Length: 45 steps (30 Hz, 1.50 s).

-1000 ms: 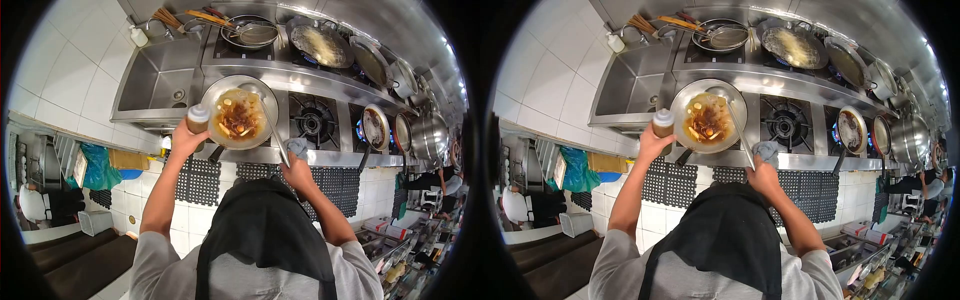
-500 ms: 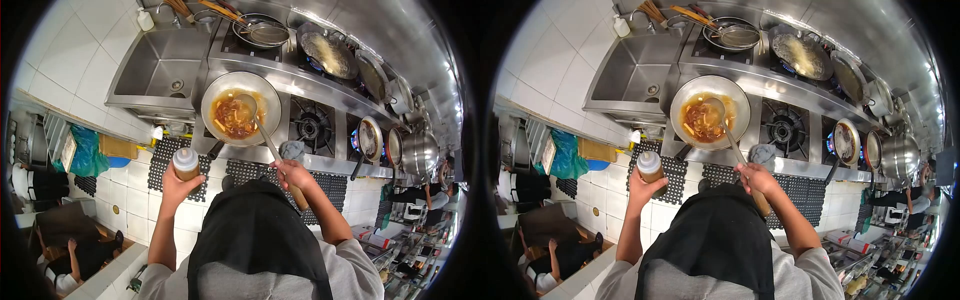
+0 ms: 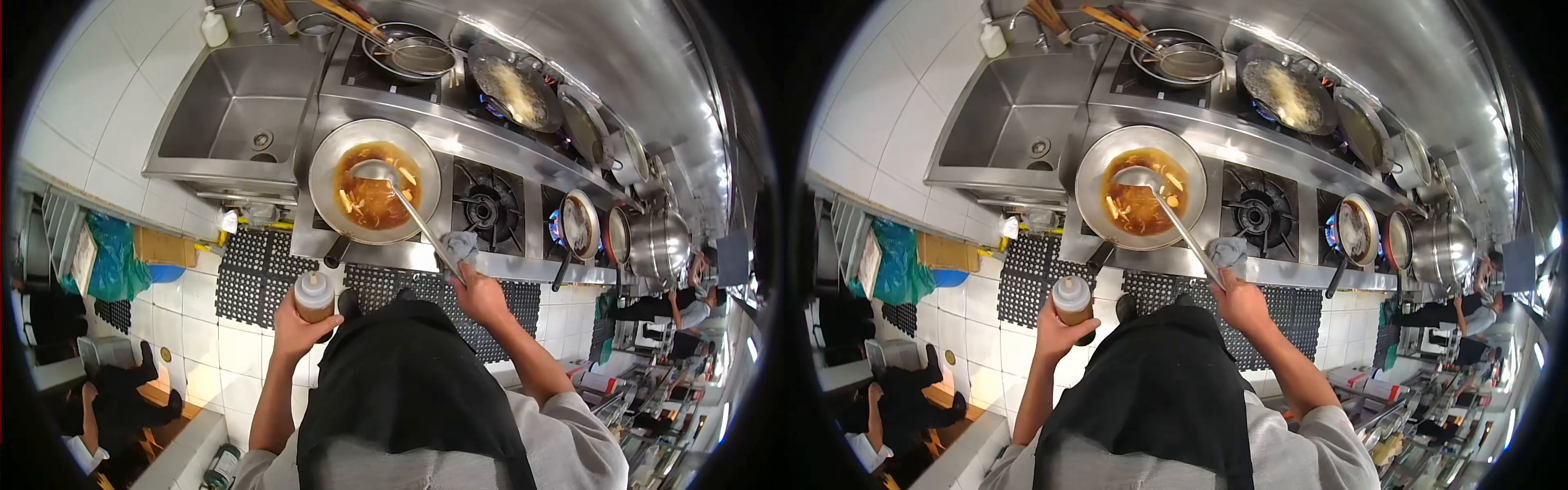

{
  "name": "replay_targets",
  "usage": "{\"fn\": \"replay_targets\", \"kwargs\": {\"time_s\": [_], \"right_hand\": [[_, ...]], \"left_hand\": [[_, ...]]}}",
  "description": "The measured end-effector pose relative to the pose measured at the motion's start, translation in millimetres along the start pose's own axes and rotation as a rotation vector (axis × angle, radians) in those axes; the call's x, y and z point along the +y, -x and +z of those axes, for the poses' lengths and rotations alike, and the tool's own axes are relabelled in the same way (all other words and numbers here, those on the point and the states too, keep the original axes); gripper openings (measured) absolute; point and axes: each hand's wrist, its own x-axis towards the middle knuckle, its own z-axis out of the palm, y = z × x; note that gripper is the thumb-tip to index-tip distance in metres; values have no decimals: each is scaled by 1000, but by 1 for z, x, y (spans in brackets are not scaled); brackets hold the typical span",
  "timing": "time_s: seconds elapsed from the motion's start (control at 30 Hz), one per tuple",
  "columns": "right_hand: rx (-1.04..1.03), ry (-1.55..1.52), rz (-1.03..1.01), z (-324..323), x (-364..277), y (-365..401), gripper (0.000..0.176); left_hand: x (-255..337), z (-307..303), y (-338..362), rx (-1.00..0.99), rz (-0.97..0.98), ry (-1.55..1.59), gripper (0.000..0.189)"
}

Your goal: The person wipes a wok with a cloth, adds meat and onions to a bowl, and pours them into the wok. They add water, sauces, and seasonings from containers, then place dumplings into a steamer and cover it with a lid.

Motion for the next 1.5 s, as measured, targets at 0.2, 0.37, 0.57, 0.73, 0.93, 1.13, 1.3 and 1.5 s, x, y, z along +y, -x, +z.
{"fn": "replay_targets", "kwargs": {"time_s": [0.2, 0.37, 0.57, 0.73, 0.93, 1.13, 1.3, 1.5], "right_hand": [[-126, -1433, 585, -8, 15, -2, 25], [-116, -1858, 624, 15, 124, -23, 23], [-96, -1748, 610, 56, 187, -40, 32], [115, -636, 420, 85, 201, -47, 47], [58, -477, 72, 37, 182, 75, 56], [-296, -639, 304, -12, 279, 277, 55], [267, -605, 881, -22, 333, 461, 51], [697, -828, 1382, -39, 275, 586, 51]], "left_hand": [[-2, -15, 1, 27, -23, -40, 78], [17, -11, 18, 33, -29, -27, 74], [48, 42, 39, -83, 43, -40, 72], [84, 140, 57, -248, 111, -73, 55], [118, 288, 84, -455, 191, -5, 49], [141, 455, 98, -843, 465, -246, 78], [182, 602, 150, -1297, 583, -351, 84], [188, 757, 248, -1791, 690, -235, 85]]}}
